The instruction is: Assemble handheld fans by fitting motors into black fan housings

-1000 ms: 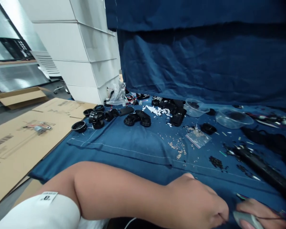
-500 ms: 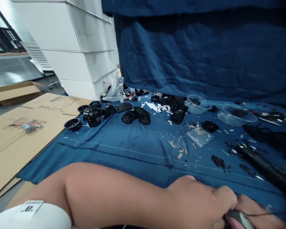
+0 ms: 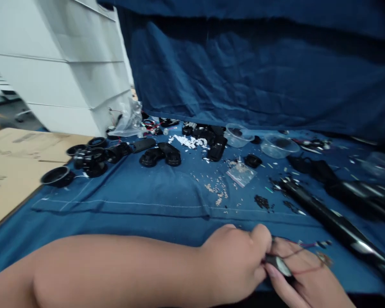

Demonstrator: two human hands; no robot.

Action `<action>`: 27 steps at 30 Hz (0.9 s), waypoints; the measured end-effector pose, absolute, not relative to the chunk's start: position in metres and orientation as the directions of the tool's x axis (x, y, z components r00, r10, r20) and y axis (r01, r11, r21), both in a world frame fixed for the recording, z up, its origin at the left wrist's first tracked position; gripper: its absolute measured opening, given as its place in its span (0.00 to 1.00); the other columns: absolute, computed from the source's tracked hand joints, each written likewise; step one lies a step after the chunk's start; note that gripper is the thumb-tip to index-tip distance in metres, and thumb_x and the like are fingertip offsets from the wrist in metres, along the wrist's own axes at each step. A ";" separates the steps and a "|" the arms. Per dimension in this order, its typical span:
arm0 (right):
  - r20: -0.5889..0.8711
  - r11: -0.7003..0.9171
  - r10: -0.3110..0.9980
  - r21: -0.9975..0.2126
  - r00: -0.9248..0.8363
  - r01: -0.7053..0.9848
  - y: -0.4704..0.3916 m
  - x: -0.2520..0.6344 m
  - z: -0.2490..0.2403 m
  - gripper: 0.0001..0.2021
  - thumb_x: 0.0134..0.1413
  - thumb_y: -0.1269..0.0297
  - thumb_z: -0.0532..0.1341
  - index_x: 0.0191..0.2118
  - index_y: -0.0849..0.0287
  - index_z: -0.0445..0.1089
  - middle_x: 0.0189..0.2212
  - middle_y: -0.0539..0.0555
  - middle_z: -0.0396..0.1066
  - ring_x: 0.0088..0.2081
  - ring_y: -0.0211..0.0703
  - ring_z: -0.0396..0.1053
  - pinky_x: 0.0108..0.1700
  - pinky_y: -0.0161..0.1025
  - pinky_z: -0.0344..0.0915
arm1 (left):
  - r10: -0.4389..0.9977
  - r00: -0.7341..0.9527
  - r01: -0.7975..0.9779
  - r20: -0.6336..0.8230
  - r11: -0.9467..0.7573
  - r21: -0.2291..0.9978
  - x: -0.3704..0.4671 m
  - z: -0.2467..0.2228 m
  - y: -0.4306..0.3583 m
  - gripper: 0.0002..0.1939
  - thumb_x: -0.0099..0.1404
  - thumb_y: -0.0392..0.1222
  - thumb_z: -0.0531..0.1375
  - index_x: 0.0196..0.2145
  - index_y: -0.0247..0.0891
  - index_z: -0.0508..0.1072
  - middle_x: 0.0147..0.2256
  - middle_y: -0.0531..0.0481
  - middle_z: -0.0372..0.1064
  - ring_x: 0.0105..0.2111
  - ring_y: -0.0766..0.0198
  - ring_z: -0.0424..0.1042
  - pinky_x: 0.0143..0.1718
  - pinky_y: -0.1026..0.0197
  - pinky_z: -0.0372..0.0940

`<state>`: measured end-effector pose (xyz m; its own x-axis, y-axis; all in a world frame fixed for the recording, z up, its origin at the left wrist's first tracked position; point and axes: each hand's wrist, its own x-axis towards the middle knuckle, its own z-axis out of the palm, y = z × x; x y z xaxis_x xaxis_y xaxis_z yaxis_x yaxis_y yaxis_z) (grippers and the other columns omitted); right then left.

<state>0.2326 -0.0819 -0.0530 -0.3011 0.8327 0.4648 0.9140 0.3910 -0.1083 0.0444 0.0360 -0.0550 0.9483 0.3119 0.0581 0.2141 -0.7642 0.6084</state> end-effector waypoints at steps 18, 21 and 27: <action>0.393 0.395 0.889 -0.400 -0.235 0.827 -0.081 0.237 -0.051 0.16 0.76 0.58 0.59 0.34 0.59 0.65 0.33 0.50 0.71 0.34 0.35 0.67 0.41 0.37 0.62 | 0.382 0.922 0.201 0.064 -0.614 0.763 0.041 -0.040 0.036 0.12 0.70 0.31 0.58 0.42 0.46 0.60 0.34 0.58 0.72 0.32 0.59 0.72 0.37 0.60 0.59; 0.381 0.392 0.893 -0.396 -0.240 0.830 -0.082 0.237 -0.051 0.17 0.76 0.57 0.59 0.33 0.59 0.65 0.33 0.51 0.71 0.35 0.35 0.67 0.42 0.36 0.62 | 0.389 0.919 0.205 0.059 -0.601 0.773 0.040 -0.041 0.036 0.11 0.70 0.31 0.58 0.42 0.46 0.60 0.34 0.57 0.72 0.32 0.59 0.72 0.37 0.60 0.60; 0.320 0.327 0.921 -0.328 -0.221 0.887 -0.084 0.236 -0.052 0.18 0.77 0.54 0.56 0.35 0.59 0.66 0.35 0.54 0.74 0.35 0.38 0.69 0.43 0.38 0.65 | 0.358 0.931 0.201 0.068 -0.661 0.723 0.042 -0.042 0.037 0.12 0.71 0.30 0.58 0.44 0.45 0.60 0.36 0.57 0.73 0.35 0.60 0.75 0.42 0.59 0.66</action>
